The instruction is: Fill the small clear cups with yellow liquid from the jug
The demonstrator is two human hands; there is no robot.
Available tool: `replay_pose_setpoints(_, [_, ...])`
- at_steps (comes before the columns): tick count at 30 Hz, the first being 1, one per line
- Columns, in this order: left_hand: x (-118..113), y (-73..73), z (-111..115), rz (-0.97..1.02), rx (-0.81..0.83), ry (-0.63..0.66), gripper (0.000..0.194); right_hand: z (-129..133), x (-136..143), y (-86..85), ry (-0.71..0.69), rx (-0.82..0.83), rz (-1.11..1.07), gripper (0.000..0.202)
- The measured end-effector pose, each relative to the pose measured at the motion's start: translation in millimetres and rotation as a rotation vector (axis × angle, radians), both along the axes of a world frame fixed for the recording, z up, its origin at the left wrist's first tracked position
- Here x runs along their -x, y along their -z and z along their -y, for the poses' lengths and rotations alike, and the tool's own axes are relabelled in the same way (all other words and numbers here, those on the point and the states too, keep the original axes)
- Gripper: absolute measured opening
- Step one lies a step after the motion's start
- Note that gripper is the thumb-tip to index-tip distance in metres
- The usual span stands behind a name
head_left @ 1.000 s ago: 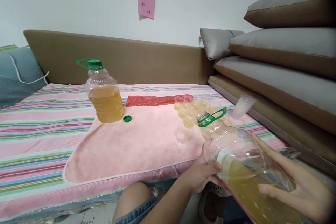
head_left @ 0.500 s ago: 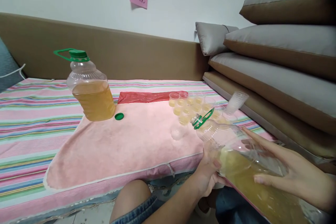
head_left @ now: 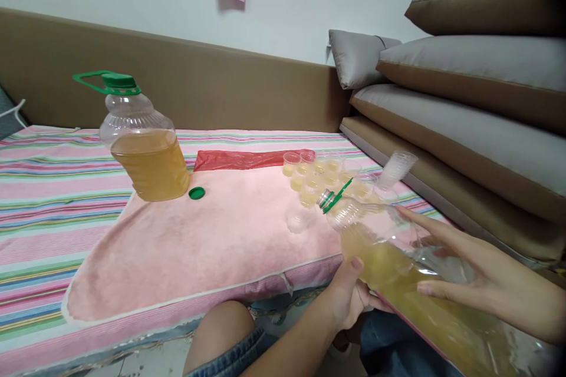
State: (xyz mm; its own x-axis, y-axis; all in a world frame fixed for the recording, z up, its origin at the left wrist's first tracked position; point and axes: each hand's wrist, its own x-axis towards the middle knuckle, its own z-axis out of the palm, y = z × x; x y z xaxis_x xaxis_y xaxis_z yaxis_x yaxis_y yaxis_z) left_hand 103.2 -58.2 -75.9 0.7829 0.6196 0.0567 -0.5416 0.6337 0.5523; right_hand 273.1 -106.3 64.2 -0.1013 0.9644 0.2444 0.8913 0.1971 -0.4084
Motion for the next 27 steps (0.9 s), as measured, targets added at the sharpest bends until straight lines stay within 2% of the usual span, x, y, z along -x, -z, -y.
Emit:
replay_pose_setpoints(7, [-0.9, 2.2, 2.0, 0.024, 0.009, -0.014, 0.101, -4.5, 3.7, -11.3, 0.028, 0.236, 0.006, 0.082])
replay_pose_setpoints(20, [-2.2, -4.0, 3.8, 0.038, 0.052, -0.029, 0.098, -11.3, -0.7, -19.4, 0.057, 0.379, 0.082, 0.087])
replay_pose_setpoints(27, [-3.7, -5.6, 3.0, 0.054, 0.05, -0.034, 0.094, -16.3, 1.9, -25.0, 0.065, 0.397, 0.095, 0.087])
